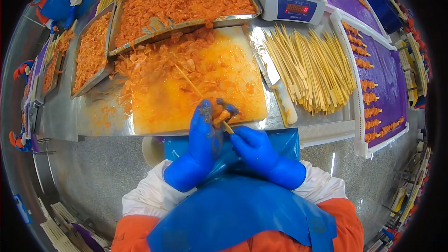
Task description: Manually skewering marinated pieces of meat onto wooden sticks in an industrial food production setting.
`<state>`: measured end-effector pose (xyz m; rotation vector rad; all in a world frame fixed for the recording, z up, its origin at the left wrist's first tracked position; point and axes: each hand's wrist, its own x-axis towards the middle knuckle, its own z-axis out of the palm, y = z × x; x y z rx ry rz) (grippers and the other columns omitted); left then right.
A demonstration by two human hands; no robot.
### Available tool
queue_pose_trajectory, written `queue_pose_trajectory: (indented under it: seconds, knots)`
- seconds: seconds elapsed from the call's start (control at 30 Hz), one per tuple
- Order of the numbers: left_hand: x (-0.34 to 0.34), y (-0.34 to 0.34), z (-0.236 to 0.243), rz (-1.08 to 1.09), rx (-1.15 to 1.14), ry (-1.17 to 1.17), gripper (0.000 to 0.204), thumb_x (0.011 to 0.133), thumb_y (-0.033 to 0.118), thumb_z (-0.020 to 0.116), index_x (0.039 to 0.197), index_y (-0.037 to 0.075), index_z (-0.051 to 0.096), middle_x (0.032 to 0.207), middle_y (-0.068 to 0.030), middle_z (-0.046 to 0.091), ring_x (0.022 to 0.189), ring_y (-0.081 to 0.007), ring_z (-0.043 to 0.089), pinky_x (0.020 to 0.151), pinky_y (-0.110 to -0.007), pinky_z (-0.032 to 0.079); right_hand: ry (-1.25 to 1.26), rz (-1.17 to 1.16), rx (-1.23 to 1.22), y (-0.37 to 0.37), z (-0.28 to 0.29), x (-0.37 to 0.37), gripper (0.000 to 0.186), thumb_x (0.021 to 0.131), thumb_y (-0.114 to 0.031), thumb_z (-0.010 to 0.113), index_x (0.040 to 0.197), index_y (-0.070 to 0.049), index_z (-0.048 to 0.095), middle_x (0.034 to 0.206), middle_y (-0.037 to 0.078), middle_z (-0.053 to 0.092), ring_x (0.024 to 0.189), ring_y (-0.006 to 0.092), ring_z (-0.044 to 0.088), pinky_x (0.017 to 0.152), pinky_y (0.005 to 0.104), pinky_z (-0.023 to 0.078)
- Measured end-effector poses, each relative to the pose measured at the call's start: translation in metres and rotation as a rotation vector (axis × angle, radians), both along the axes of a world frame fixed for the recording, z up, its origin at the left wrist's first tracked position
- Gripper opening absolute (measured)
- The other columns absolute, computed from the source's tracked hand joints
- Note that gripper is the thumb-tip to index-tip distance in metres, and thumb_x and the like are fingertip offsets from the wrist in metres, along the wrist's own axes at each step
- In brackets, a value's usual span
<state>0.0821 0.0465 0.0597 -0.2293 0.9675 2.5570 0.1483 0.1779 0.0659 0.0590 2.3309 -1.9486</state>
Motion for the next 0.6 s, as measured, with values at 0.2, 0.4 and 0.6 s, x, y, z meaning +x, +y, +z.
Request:
queue_pose_trajectory:
  seconds: [0.2, 0.4, 0.6]
  knots:
    - [-0.002, -0.005, -0.001, 0.053, -0.014, -0.034, 0.034, 0.100, 0.033, 0.041, 0.113, 0.002, 0.049, 0.107, -0.0161, 0.058, 0.100, -0.0273, 0.058, 0.093, -0.041, 0.045, -0.145, 0.020, -0.216, -0.004, -0.002, 0.000, 0.022, 0.093, -0.018, 0.056, 0.101, 0.000, 0.064, 0.068, 0.004, 0.060, 0.057, 0.0098, 0.056, 0.051, 0.0250, 0.045]
    - [-0.020, -0.024, 0.018, -0.028, 0.020, 0.065, 0.043, 0.099, 0.030, 0.041, 0.131, 0.002, 0.039, 0.126, -0.0181, 0.050, 0.115, -0.0300, 0.051, 0.101, -0.045, 0.040, -0.325, 0.004, -0.278, 0.004, 0.012, -0.009, 0.020, 0.092, -0.016, 0.058, 0.102, -0.001, 0.064, 0.074, 0.005, 0.059, 0.062, 0.0085, 0.056, 0.056, 0.0246, 0.046]
    - [-0.008, -0.016, 0.022, -0.085, -0.094, 0.145, 0.043, 0.099, 0.027, 0.040, 0.134, 0.002, 0.037, 0.131, -0.0205, 0.047, 0.118, -0.0322, 0.050, 0.101, -0.046, 0.040, -0.274, -0.055, -0.269, -0.004, 0.000, -0.007, 0.019, 0.091, -0.016, 0.059, 0.102, -0.002, 0.064, 0.074, 0.003, 0.058, 0.061, 0.0077, 0.054, 0.056, 0.0238, 0.044]
